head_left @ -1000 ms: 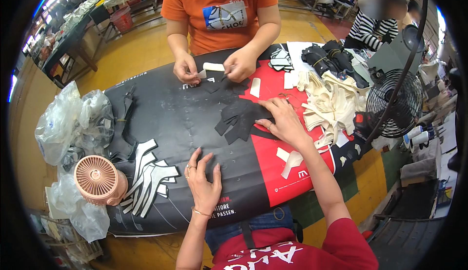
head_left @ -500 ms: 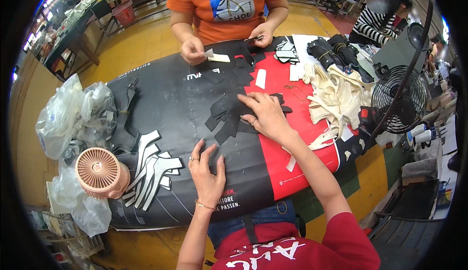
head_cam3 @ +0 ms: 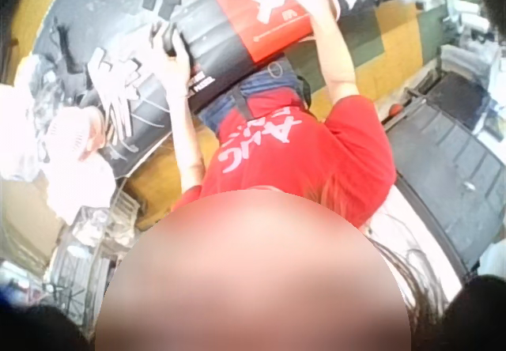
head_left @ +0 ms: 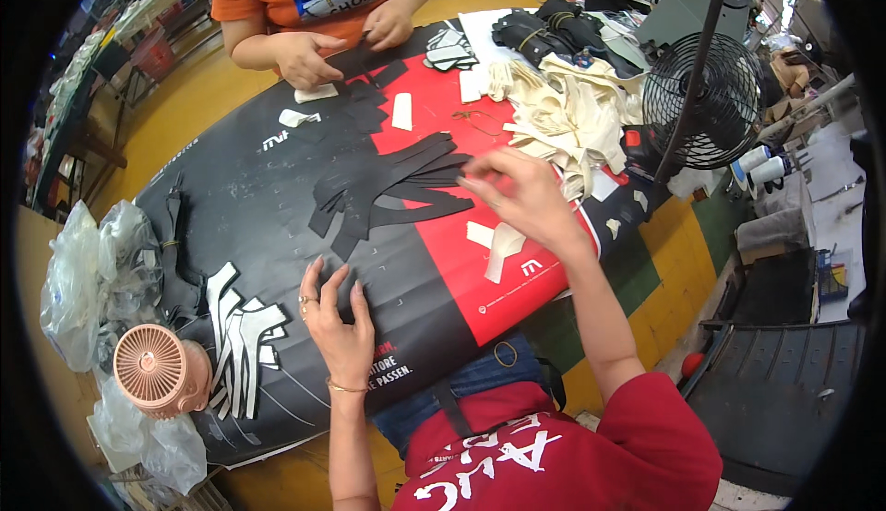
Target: The person assembles gloves by hand at a workbench, repeatedly picking up black and white fabric pieces, aligning and folding them, and placing them into piles. The person handles multiple glove components one at a time and organizes them on the table.
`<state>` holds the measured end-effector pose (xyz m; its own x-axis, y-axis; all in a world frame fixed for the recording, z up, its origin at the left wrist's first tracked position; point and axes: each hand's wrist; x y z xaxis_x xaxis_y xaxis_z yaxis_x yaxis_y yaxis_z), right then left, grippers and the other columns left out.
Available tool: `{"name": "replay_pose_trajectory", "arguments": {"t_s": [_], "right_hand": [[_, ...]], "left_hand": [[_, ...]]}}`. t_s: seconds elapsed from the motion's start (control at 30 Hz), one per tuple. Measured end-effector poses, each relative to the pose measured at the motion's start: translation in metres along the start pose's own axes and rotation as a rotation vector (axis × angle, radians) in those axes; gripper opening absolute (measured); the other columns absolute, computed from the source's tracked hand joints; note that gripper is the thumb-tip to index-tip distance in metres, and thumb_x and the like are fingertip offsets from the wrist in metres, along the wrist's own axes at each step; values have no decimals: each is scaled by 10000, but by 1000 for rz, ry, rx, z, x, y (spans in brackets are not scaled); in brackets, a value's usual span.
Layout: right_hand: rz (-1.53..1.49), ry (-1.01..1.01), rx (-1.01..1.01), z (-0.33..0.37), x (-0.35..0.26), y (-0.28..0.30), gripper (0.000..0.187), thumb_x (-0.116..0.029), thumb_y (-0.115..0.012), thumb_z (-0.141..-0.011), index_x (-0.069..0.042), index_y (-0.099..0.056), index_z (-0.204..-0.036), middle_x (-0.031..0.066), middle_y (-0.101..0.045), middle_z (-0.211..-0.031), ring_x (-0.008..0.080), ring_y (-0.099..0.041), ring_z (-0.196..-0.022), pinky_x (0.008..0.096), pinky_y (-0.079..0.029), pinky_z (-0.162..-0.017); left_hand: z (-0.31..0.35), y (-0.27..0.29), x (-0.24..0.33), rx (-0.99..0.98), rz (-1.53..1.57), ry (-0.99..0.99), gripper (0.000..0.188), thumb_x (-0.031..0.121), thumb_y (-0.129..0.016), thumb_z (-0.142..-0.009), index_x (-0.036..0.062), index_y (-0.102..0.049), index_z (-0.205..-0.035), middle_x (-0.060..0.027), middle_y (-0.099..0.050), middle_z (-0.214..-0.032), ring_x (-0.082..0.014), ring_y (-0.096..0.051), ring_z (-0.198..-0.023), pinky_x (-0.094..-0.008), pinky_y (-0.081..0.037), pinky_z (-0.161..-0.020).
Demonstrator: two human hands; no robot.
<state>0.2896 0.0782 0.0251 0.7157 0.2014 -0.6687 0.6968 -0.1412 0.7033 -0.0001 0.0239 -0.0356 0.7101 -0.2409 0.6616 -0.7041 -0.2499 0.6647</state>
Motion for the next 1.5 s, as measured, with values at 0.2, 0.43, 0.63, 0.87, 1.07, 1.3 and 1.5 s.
{"name": "replay_pose_trajectory", "arguments": {"t_s": [0.2, 0.43, 0.63, 0.87, 1.07, 1.3, 1.5], "right_hand": [[94, -20, -170, 56, 16, 39, 313, -247, -775, -870, -81, -690, -1123, 106, -619, -1059, 274, -611, -974, 380, -481, -895], [169, 55, -196, 62, 31, 18, 282, -252, -755, -876, -116, -694, -1115, 100, -571, -1148, 285, -547, -1123, 419, -418, -960], [94, 29, -315, 58, 33, 26, 374, -307, -731, -892, -106, -649, -1197, 65, -615, -1053, 244, -572, -1026, 382, -385, -923], [34, 163, -115, 64, 46, 16, 108, -169, -790, -827, -100, -749, -898, 17, -643, -871, 208, -590, -880, 362, -385, -892], [-1065, 169, 327, 88, 53, 59, 185, -117, -781, -870, -183, -616, -925, -47, -630, -853, 139, -574, -832, 402, -403, -983], [-2038, 392, 293, 113, 45, 85, 75, -166, -564, -1006, -184, -578, -1077, -49, -598, -804, 76, -425, -597, 280, -332, -621], [-2017, 261, 53, 115, 41, 55, 255, -119, -726, -933, -178, -516, -1066, -20, -533, -793, 68, -416, -586, 254, -302, -565]], "left_hand": [[-32, -8, 28, -286, 186, -75, 224, 147, -726, -881, 42, -697, -1077, -152, -639, -1123, -337, -579, -1107, -437, -434, -954], [-8, -72, 90, -437, 184, -256, 251, 236, -741, -862, 77, -695, -1051, -118, -622, -1091, -301, -564, -1060, -440, -380, -979], [-4, -87, 88, -375, 227, -184, 238, 168, -700, -881, 88, -688, -1105, -111, -633, -1038, -288, -581, -1008, -438, -379, -966], [-9, -90, 84, -385, -50, -365, 404, 27, -603, -843, 123, -692, -1225, -85, -599, -1044, -253, -570, -990, -413, -392, -947], [-7, -94, 84, -315, -247, -382, 442, 63, -583, -836, 133, -681, -1261, -91, -576, -1071, -270, -563, -993, -434, -416, -961], [-12, -88, 78, -333, -64, -329, 554, 72, -646, -872, 84, -552, -1418, -178, -593, -1204, -318, -574, -1111, -469, -411, -1011], [-32, -37, 39, -54, -87, -216, 301, 103, -697, -881, 52, -690, -1178, -167, -616, -1240, -337, -596, -1125, -441, -395, -1017]]}}
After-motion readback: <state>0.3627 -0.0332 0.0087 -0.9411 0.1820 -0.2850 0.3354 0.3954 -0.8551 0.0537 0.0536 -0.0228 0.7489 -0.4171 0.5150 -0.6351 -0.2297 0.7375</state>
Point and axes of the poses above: each hand's wrist, its own z-axis away from the middle knuckle, its own y-axis out of the back of the hand, x = y × z
